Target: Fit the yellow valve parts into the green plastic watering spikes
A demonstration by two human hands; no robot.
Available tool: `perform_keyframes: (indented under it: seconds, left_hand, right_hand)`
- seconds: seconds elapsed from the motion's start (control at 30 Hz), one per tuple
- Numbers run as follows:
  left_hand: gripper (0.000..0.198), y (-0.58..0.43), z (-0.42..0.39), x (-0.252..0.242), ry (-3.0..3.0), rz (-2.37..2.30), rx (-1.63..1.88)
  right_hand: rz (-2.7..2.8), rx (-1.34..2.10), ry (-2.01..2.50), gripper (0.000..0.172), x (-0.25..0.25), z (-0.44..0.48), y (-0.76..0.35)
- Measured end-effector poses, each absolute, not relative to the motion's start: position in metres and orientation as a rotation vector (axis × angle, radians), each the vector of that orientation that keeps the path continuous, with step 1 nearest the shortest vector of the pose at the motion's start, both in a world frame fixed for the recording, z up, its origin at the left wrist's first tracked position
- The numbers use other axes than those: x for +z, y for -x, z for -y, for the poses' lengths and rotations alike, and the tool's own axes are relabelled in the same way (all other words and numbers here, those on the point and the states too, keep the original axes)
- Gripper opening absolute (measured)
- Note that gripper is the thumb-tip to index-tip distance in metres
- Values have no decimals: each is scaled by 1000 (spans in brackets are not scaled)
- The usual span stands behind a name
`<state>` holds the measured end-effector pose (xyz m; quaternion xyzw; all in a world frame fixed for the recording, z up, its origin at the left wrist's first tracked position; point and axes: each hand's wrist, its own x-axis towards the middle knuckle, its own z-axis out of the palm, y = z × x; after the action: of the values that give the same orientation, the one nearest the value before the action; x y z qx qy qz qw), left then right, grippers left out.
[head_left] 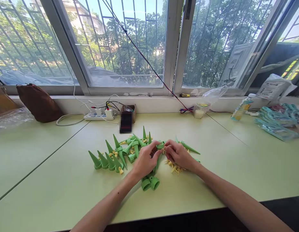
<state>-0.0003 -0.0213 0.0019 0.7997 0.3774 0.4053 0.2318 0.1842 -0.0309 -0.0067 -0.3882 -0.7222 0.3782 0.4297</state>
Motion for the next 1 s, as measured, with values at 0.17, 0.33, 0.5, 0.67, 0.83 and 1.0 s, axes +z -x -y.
perform_keyframes:
  seconds: [0.17,0.33,0.5,0.67,0.83,1.0]
  left_hand:
    - [16,-1,22,2,-2146,-1024,1124]
    - [16,-1,23,3,-2118,-1020,1139]
    - [18,-1,21,3,-2048,-1030,1178]
    - [21,1,18,2,-1954,-1042,1242]
    - [19,1,20,1,-2038,-1040,1226]
    - [17,1,22,3,-2102,-1046,1214]
  right_hand:
    - [1709,991,981,29,-10,30,-182]
    - [1691,969,991,31,-10,30,-181]
    - [1710,846,991,30,-4,34,-180]
    - [1728,828,921,19,-4,35,-180]
    - [1736,829,939,23,-7,32,-180]
    - [1777,749,1018,35,-5,32,-182]
